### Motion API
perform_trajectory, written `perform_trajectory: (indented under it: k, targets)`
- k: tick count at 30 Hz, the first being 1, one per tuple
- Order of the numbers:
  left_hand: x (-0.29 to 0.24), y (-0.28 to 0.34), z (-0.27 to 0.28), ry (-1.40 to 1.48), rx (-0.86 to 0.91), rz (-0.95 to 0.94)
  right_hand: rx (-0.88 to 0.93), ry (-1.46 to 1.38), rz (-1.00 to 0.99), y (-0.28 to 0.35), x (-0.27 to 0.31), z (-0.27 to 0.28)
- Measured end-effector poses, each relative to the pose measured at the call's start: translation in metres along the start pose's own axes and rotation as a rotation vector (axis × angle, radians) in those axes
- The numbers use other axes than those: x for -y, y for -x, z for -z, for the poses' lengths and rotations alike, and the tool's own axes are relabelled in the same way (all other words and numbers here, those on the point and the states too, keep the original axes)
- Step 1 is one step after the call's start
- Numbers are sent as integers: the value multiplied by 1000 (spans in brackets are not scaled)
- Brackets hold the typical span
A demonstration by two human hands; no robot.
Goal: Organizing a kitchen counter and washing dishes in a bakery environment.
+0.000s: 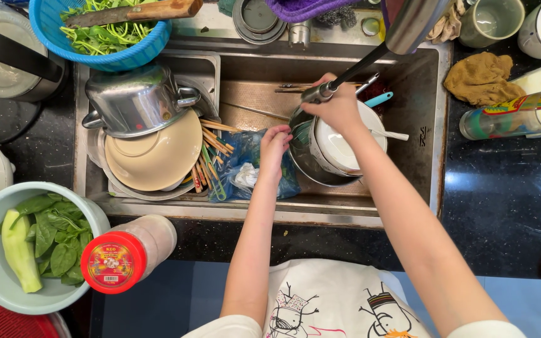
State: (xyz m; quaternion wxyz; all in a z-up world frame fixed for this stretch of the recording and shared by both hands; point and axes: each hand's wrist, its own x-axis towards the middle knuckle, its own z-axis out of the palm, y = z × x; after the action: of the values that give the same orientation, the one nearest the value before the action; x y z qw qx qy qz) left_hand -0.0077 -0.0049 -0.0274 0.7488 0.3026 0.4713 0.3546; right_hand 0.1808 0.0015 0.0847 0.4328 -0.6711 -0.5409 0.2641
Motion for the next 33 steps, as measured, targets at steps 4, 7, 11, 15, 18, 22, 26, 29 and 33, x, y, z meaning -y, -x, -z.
perform_trajectory:
  k: [4, 7, 11, 15, 18, 22, 26, 29, 33]
  targets:
    - [4, -2, 3, 31, 9, -12, -65, 169, -7, -8, 3, 16]
    - [1, 0, 4, 21, -8, 0, -66, 194, -16, -11, 0, 25]
    - [3, -1, 5, 8, -15, 3, -81, 213, 58, -12, -4, 29]
    - [3, -1, 5, 17, -10, 8, -58, 194, -17, -14, 0, 23]
    - [1, 0, 6, 11, -9, -1, -66, 193, -27, -13, 3, 18]
    - [5, -2, 9, 3, -14, -6, -73, 170, -2, -12, 0, 19]
    - [2, 1, 7, -13, -15, -1, -86, 185, 42, -10, -4, 29]
    - [4, 0, 7, -5, -10, -1, -82, 222, 44, -5, -2, 39]
    - [5, 1, 5, 1, -5, -2, -64, 237, 49, 7, -3, 55]
